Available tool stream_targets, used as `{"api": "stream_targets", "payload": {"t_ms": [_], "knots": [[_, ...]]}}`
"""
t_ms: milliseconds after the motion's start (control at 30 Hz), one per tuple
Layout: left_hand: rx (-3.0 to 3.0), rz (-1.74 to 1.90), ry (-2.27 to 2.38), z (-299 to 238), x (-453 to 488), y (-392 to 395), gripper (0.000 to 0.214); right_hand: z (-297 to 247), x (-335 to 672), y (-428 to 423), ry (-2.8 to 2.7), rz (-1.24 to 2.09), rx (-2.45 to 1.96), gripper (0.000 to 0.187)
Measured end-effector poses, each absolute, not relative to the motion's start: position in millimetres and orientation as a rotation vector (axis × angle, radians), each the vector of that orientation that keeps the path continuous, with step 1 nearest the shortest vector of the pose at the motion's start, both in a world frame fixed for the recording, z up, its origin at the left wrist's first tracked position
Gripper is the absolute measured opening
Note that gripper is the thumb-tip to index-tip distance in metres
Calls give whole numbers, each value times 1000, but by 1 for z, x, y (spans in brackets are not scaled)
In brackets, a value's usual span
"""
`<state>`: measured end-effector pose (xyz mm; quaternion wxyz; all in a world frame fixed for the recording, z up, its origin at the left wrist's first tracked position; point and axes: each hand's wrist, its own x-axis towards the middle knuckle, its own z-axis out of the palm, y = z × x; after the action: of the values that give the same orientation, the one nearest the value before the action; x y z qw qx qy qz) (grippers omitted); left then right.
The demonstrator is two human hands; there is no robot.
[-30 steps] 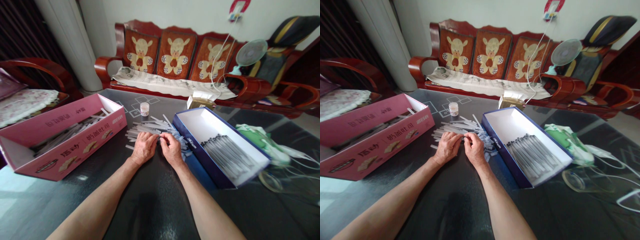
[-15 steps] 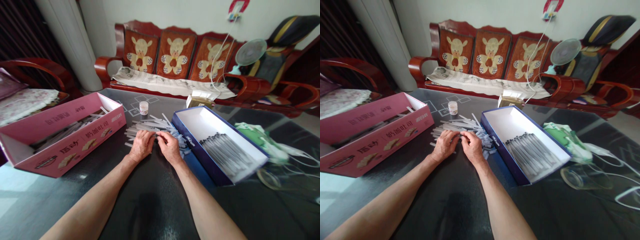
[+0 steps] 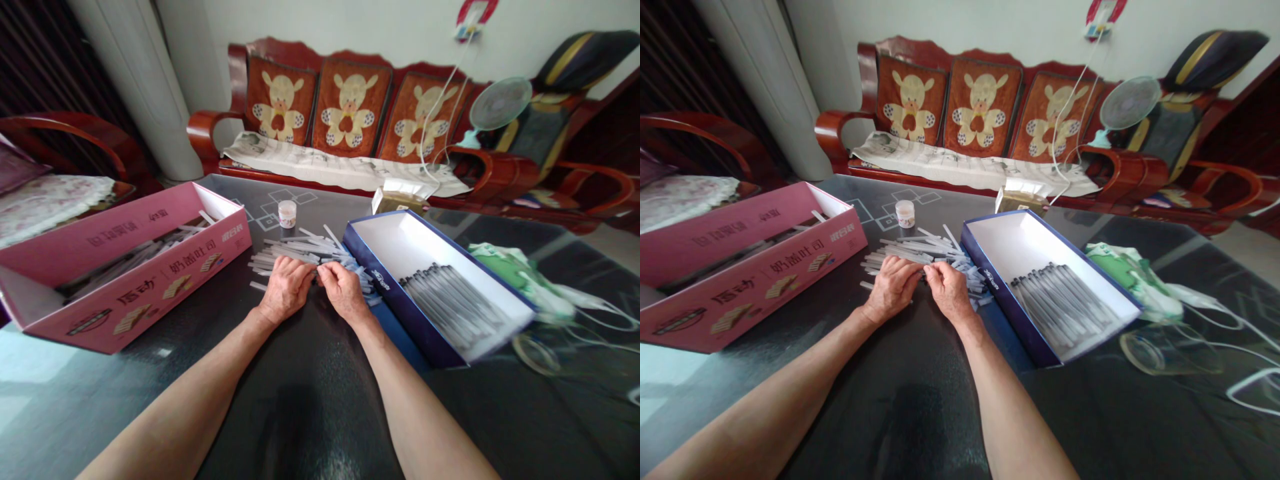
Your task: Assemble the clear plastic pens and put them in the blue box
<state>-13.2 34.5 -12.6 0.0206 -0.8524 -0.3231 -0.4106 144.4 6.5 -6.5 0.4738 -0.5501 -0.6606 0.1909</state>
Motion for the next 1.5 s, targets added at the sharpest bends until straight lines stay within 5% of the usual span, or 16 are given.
{"api": "stream_targets", "payload": {"t_ms": [200,467,933,1500], "knots": [[-2667,-1237,-990,-14,-11,34,20,-4,141,4,-1726,116,-1442,36],[-2686,-1195,-1042,-15,-11,34,23,-5,142,3,-1752,189,-1295,18],[-2669,-1256,-975,-8,-8,28,23,2,137,2,-1660,193,-1475,35],[-2860,-1059,-1110,-6,-10,30,28,-2,149,4,-1873,137,-1264,26]]}}
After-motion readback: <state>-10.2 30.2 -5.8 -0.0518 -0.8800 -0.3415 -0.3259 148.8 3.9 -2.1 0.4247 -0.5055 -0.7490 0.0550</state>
